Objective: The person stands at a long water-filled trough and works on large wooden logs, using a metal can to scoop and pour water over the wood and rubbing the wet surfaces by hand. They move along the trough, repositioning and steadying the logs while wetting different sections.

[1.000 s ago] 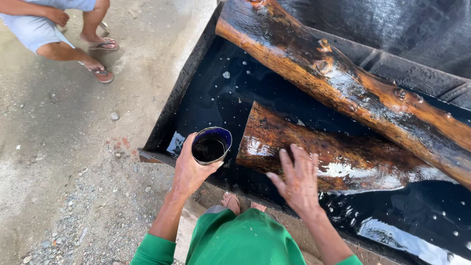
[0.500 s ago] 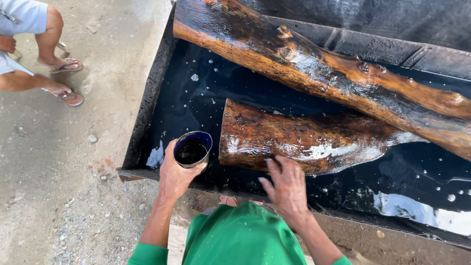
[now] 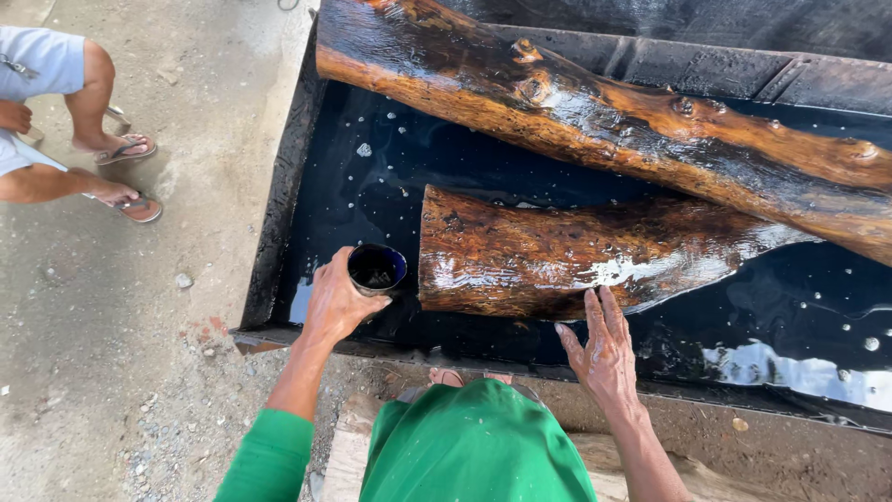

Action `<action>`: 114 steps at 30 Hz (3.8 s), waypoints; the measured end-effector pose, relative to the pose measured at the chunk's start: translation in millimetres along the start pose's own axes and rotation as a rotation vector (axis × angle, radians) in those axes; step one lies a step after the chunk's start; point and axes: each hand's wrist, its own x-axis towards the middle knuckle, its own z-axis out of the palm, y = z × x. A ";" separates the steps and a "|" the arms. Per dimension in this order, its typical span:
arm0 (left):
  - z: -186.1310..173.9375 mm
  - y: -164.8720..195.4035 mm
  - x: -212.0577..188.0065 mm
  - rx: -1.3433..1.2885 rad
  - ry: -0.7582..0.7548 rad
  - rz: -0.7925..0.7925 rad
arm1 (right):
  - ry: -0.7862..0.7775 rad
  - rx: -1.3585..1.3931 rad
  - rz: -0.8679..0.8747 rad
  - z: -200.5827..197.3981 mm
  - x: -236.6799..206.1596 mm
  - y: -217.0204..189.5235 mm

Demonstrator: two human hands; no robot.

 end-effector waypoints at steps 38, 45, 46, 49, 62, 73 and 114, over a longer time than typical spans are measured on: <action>-15.3 21.8 0.2 0.035 0.060 -0.066 | 0.007 0.045 -0.048 -27.6 29.4 5.8; -46.7 73.5 -38.0 -0.012 0.145 -0.052 | -0.010 -0.004 -0.271 -14.2 77.7 22.1; -51.5 80.4 -42.7 -0.008 0.137 -0.043 | -0.034 -0.010 -0.283 -10.9 82.6 23.9; -63.2 102.1 -49.4 0.020 0.113 0.007 | -0.047 0.001 -0.289 -4.1 92.4 29.3; -77.5 160.1 -54.2 0.260 -0.015 0.015 | -0.086 0.058 -0.236 -5.4 90.8 34.6; -73.6 176.9 -47.2 0.442 -0.066 0.026 | -0.101 0.085 -0.213 -6.3 88.7 34.7; -31.6 236.4 -22.6 0.788 -0.138 -0.046 | -0.239 0.080 -0.312 -16.3 98.9 61.0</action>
